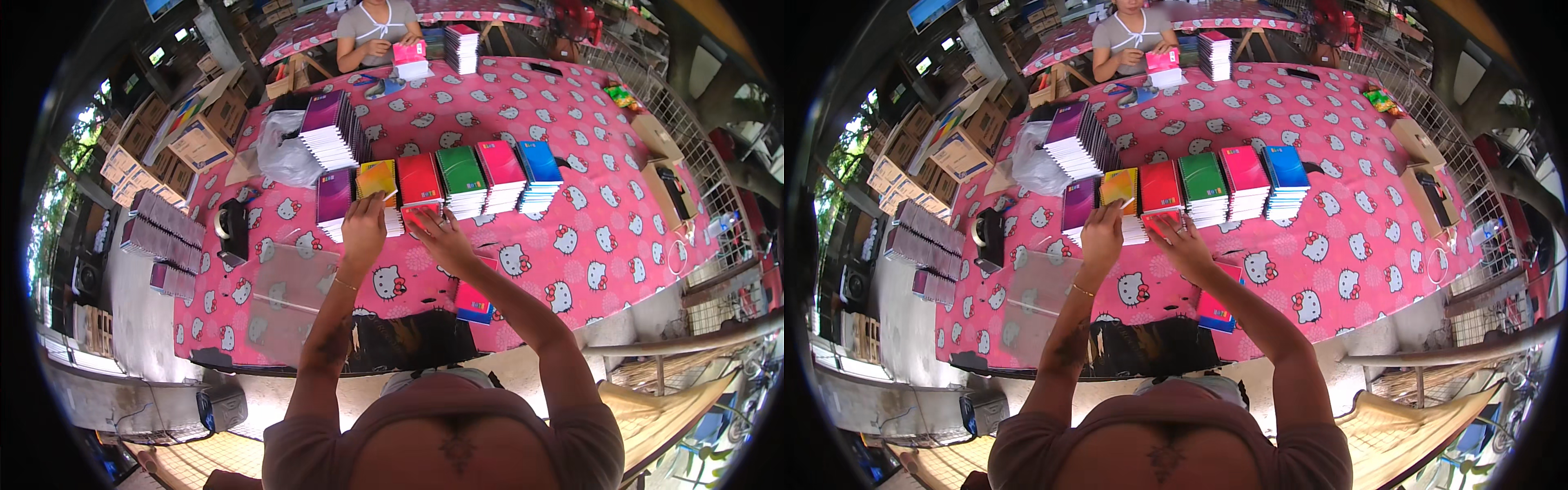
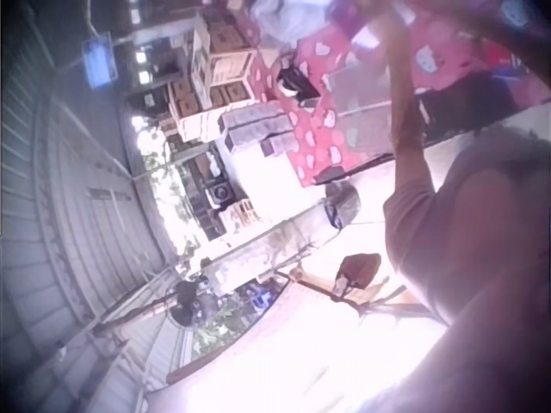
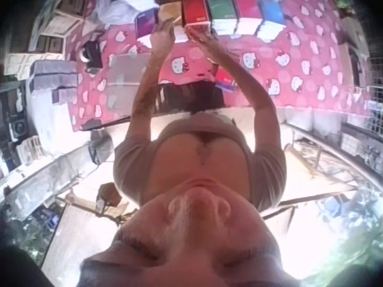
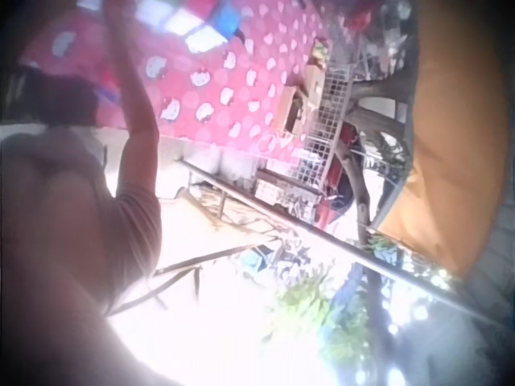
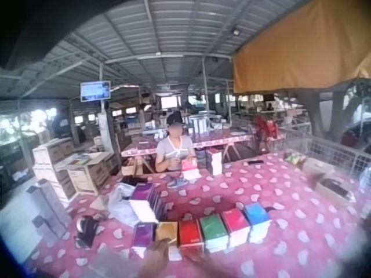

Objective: The person places small notebooks into plastic bags, seals them with tape, and organizes the packaged notebooks on a table.

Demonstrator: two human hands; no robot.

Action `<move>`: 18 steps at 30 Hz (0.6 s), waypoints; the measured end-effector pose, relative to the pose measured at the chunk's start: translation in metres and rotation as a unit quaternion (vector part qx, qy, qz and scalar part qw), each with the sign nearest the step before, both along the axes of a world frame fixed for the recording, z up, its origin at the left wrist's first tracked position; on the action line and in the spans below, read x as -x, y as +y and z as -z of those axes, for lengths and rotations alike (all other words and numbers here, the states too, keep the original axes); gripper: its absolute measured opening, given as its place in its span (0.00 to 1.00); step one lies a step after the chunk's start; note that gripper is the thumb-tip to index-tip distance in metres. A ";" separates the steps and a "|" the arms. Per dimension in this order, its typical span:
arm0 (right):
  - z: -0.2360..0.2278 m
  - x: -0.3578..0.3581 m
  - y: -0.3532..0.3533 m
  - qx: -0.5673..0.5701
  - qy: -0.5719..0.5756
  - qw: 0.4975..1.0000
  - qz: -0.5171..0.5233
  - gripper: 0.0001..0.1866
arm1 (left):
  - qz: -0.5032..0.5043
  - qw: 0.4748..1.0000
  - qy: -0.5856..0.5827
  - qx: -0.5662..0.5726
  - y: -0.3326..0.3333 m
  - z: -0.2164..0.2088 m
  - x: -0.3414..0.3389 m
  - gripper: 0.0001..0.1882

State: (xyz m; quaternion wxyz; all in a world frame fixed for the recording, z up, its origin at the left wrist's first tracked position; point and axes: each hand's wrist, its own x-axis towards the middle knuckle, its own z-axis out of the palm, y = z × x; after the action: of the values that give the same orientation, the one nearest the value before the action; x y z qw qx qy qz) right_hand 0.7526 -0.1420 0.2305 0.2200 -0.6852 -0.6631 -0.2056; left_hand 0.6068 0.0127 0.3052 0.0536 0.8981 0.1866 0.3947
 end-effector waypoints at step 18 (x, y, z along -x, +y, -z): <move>-0.007 -0.002 -0.038 -0.143 0.642 0.753 0.020 0.15 | 0.030 0.880 -0.257 0.398 -0.032 -0.028 0.053 0.15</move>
State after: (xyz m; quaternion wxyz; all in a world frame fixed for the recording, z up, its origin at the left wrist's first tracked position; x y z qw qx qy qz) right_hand 0.7551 -0.1796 0.2373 0.6850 -0.6302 -0.3149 0.1856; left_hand 0.5540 -0.0195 0.3329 0.4646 0.6728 0.2810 0.5026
